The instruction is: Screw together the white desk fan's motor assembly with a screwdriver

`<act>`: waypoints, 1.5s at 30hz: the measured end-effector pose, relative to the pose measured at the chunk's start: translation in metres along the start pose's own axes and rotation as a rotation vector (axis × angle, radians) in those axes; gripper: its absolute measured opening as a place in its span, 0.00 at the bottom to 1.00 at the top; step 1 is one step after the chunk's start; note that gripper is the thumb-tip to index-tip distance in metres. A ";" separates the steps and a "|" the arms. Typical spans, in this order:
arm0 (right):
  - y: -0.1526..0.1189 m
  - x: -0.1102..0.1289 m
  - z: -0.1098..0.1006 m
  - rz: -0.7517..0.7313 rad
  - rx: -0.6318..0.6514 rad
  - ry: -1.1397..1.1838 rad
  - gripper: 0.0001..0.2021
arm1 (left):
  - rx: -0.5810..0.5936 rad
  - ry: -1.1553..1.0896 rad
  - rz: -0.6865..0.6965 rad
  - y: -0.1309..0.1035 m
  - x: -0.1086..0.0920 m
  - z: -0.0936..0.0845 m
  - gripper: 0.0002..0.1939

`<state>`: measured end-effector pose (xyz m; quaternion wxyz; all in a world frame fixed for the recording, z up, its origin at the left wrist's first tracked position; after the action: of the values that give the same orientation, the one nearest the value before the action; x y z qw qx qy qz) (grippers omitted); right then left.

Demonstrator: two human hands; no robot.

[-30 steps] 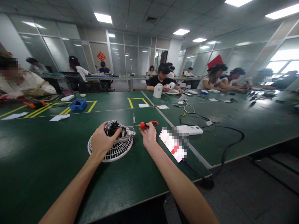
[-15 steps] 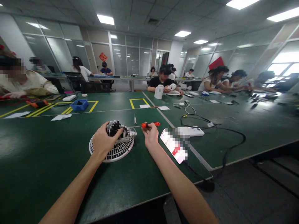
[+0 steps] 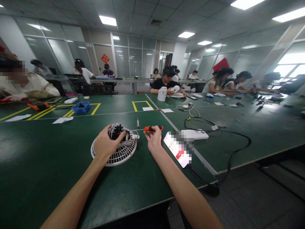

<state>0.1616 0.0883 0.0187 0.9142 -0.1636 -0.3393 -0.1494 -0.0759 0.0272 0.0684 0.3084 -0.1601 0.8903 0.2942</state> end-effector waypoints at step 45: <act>0.002 0.000 -0.002 -0.068 0.021 -0.139 0.18 | -0.005 0.001 0.015 0.002 0.001 0.002 0.34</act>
<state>0.1637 0.0897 0.0174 0.8846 -0.1523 -0.4088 -0.1651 -0.0768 0.0296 0.0675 0.3054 -0.1543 0.8909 0.2987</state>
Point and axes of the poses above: each hand's wrist, its own y-axis towards the middle knuckle, its own z-axis out of the palm, x = y × z, the point moved 7 cm from there along y, towards the middle knuckle, and after that the axes turned 8 degrees about -z, right-handed, at the moved point
